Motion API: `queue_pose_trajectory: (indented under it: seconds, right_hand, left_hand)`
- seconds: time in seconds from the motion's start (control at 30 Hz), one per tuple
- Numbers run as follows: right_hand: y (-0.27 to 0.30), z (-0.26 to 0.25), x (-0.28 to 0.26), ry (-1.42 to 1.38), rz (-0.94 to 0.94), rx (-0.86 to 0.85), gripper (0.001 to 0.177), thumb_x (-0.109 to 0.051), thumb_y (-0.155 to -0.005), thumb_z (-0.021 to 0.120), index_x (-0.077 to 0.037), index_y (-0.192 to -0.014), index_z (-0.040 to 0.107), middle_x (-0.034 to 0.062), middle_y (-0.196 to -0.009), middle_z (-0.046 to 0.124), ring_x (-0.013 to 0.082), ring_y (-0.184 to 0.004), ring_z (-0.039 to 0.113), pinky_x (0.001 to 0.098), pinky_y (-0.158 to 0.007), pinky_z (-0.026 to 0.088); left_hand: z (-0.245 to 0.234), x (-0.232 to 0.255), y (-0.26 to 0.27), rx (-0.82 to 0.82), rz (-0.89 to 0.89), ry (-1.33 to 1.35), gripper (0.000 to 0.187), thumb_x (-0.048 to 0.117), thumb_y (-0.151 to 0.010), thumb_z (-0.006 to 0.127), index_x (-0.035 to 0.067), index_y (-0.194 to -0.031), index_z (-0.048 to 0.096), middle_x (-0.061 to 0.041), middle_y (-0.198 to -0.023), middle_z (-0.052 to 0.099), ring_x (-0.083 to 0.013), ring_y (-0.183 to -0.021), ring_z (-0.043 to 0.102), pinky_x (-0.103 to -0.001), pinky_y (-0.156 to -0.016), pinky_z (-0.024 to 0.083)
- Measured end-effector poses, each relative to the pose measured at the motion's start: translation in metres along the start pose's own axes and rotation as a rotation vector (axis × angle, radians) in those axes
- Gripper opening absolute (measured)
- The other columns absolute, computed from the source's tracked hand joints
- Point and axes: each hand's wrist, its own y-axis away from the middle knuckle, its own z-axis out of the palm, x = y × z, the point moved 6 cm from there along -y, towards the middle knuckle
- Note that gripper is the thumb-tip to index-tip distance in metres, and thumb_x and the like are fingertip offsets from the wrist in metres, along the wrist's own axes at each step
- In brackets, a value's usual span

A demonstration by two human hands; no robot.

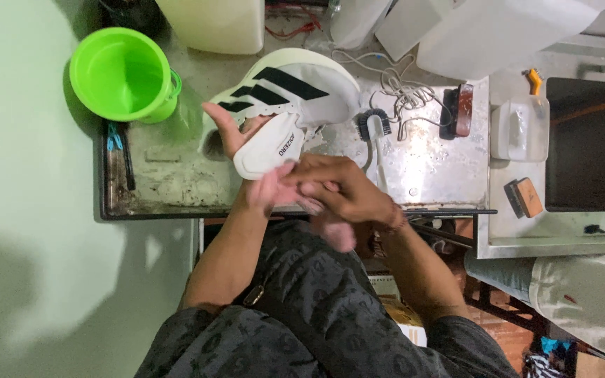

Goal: The person wipes a white sneaker with a pink cloth, then uses a white brush to scrub the upper and sides of the shoe. The shoe is rotated to access different areas, and the cloth is used again to wipe away residue.

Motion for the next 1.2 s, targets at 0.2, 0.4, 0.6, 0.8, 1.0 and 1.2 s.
queue_pose_trajectory:
  seconds: [0.2,0.4,0.6,0.8,1.0,1.2]
  right_hand:
    - [-0.007,-0.046,-0.004,0.530,-0.317,0.724,0.029,-0.008,-0.110,0.047,0.003,-0.132,0.063,0.0162,-0.089,0.058,0.0252,-0.076,0.055,0.0380,-0.072,0.042]
    - [-0.007,0.018,0.011,0.526,-0.146,0.454,0.030,-0.014,-0.103,0.058,-0.010,-0.129,0.072,0.0059,-0.087,0.061,0.0195,-0.054,0.055,0.0304,-0.052,0.047]
    - [-0.001,0.009,0.002,-0.034,-0.433,0.143,0.037,-0.003,-0.096,0.049,-0.014,-0.128,0.064,0.0152,-0.110,0.069,0.0196,-0.072,0.068,0.0348,-0.064,0.058]
    - [-0.021,-0.043,-0.001,1.157,-0.309,0.690,0.022,-0.008,-0.096,0.072,0.000,-0.117,0.070,0.0207,-0.069,0.057,0.0433,-0.050,0.050,0.0507,-0.050,0.041]
    - [-0.014,-0.014,0.031,-0.042,-0.030,0.184,0.027,-0.011,-0.104,0.056,-0.003,-0.082,0.070,0.0075,-0.074,0.057,0.0176,-0.063,0.050,0.0349,-0.066,0.044]
    - [-0.025,-0.072,-0.024,0.709,-0.316,0.677,0.024,-0.014,-0.112,0.055,-0.007,-0.133,0.063,0.0072,-0.091,0.042,0.0203,-0.081,0.041,0.0355,-0.070,0.032]
  left_hand:
    - [-0.007,-0.013,-0.020,0.027,-0.024,0.064,0.086,0.068,-0.095,0.043,-0.005,-0.140,0.047,-0.022,-0.132,0.056,-0.0290,-0.120,0.053,-0.044,-0.119,0.039]
    - [-0.007,-0.018,-0.030,0.029,-0.053,0.127,0.089,0.069,-0.093,0.046,-0.005,-0.143,0.045,-0.023,-0.136,0.054,-0.0307,-0.125,0.051,-0.045,-0.120,0.038]
    - [-0.010,-0.022,-0.045,0.035,-0.088,0.189,0.092,0.071,-0.092,0.049,-0.004,-0.145,0.043,-0.024,-0.140,0.052,-0.0324,-0.129,0.049,-0.046,-0.122,0.036]
    - [-0.010,-0.030,-0.037,0.051,-0.116,0.256,0.096,0.072,-0.090,0.051,-0.004,-0.148,0.042,-0.025,-0.143,0.050,-0.0342,-0.133,0.047,-0.048,-0.124,0.035]
    - [-0.016,-0.014,-0.044,0.041,-0.150,0.321,0.099,0.073,-0.088,0.054,-0.003,-0.151,0.040,-0.026,-0.147,0.047,-0.0359,-0.137,0.045,-0.049,-0.125,0.034]
    - [-0.016,-0.027,-0.039,0.060,-0.178,0.396,0.103,0.074,-0.086,0.056,-0.003,-0.153,0.038,-0.027,-0.151,0.045,-0.0376,-0.141,0.043,-0.051,-0.127,0.032]
